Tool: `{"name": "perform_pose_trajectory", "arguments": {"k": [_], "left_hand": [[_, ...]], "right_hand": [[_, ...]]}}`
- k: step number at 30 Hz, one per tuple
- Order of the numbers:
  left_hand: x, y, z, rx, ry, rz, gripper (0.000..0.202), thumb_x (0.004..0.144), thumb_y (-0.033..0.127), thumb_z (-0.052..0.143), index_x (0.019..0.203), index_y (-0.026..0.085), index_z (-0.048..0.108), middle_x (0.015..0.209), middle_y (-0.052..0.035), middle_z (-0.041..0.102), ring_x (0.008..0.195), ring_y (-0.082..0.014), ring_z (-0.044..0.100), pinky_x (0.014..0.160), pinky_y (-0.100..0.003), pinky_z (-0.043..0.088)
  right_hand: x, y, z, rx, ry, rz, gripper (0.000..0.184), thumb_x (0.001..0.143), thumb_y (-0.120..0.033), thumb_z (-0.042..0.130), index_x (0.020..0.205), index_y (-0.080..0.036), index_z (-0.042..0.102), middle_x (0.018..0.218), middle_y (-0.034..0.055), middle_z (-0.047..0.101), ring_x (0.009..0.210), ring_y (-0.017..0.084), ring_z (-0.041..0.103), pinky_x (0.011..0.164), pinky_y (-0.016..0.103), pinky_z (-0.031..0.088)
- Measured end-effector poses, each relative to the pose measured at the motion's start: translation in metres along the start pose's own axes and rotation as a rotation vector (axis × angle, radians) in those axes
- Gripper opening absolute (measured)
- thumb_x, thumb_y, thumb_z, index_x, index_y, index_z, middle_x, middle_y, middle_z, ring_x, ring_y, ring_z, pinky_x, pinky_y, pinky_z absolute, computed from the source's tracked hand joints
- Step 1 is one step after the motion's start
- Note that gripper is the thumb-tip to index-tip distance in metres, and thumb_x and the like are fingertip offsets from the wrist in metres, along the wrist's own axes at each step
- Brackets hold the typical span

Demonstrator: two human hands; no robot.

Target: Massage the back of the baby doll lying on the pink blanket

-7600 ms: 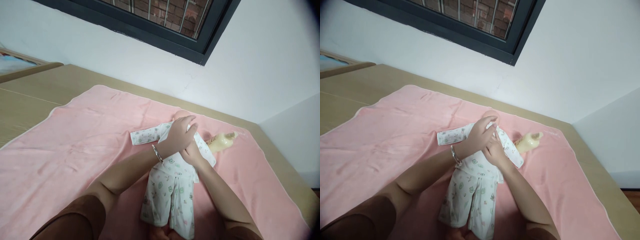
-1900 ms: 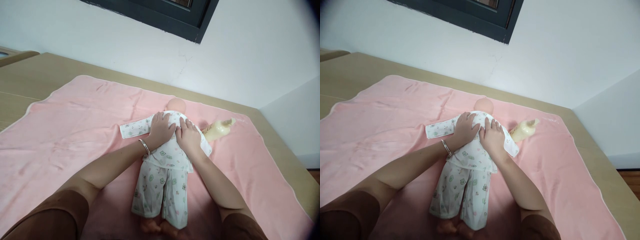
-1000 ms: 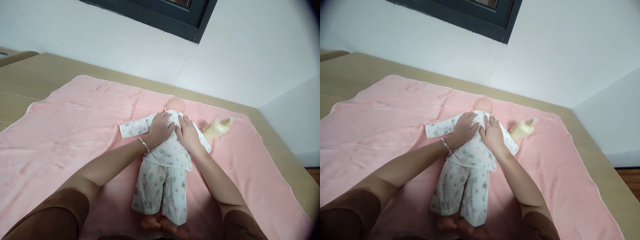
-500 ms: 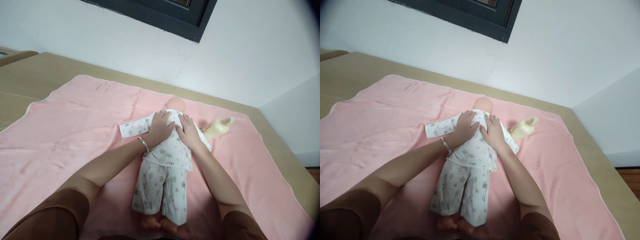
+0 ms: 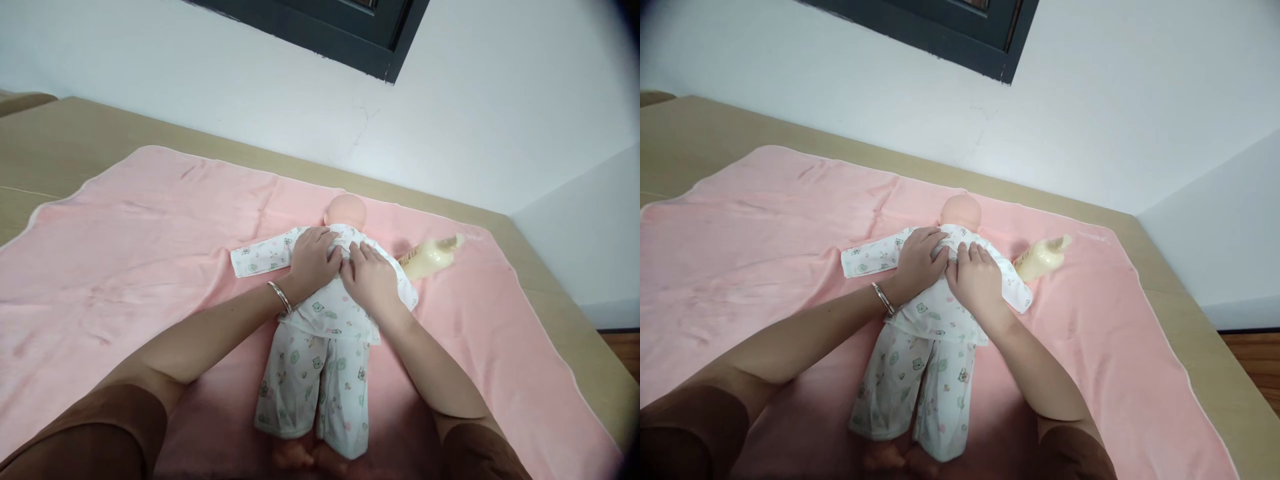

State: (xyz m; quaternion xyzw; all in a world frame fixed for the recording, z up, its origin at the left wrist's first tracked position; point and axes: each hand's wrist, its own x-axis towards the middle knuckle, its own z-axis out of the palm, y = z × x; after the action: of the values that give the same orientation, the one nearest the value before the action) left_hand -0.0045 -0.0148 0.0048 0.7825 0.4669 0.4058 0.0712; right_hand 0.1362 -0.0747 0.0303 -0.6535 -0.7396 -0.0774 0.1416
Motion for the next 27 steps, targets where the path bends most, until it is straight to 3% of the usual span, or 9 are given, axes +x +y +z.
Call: {"name": "perform_pose_trajectory", "arguments": {"k": [7, 27], "left_hand": [[0.003, -0.003, 0.006, 0.063, -0.094, -0.073, 0.042, 0.091, 0.031, 0.051, 0.129, 0.015, 0.057, 0.139, -0.0150, 0.058, 0.133, -0.0330, 0.049, 0.116, -0.051, 0.037], [0.003, -0.004, 0.008, 0.046, -0.082, -0.076, 0.041, 0.090, 0.030, 0.051, 0.128, 0.015, 0.058, 0.137, -0.0147, 0.060, 0.131, -0.0320, 0.051, 0.116, -0.051, 0.037]], "right_hand": [[0.018, 0.027, 0.020, 0.219, -0.027, -0.007, 0.059, 0.101, -0.042, 0.035, 0.152, -0.011, 0.039, 0.159, 0.0191, 0.037, 0.150, 0.033, 0.029, 0.120, 0.059, 0.025], [0.014, 0.023, 0.017, 0.213, -0.024, 0.008, 0.057, 0.102, -0.040, 0.034, 0.152, -0.013, 0.039, 0.158, 0.0175, 0.039, 0.149, 0.032, 0.031, 0.120, 0.057, 0.025]]}}
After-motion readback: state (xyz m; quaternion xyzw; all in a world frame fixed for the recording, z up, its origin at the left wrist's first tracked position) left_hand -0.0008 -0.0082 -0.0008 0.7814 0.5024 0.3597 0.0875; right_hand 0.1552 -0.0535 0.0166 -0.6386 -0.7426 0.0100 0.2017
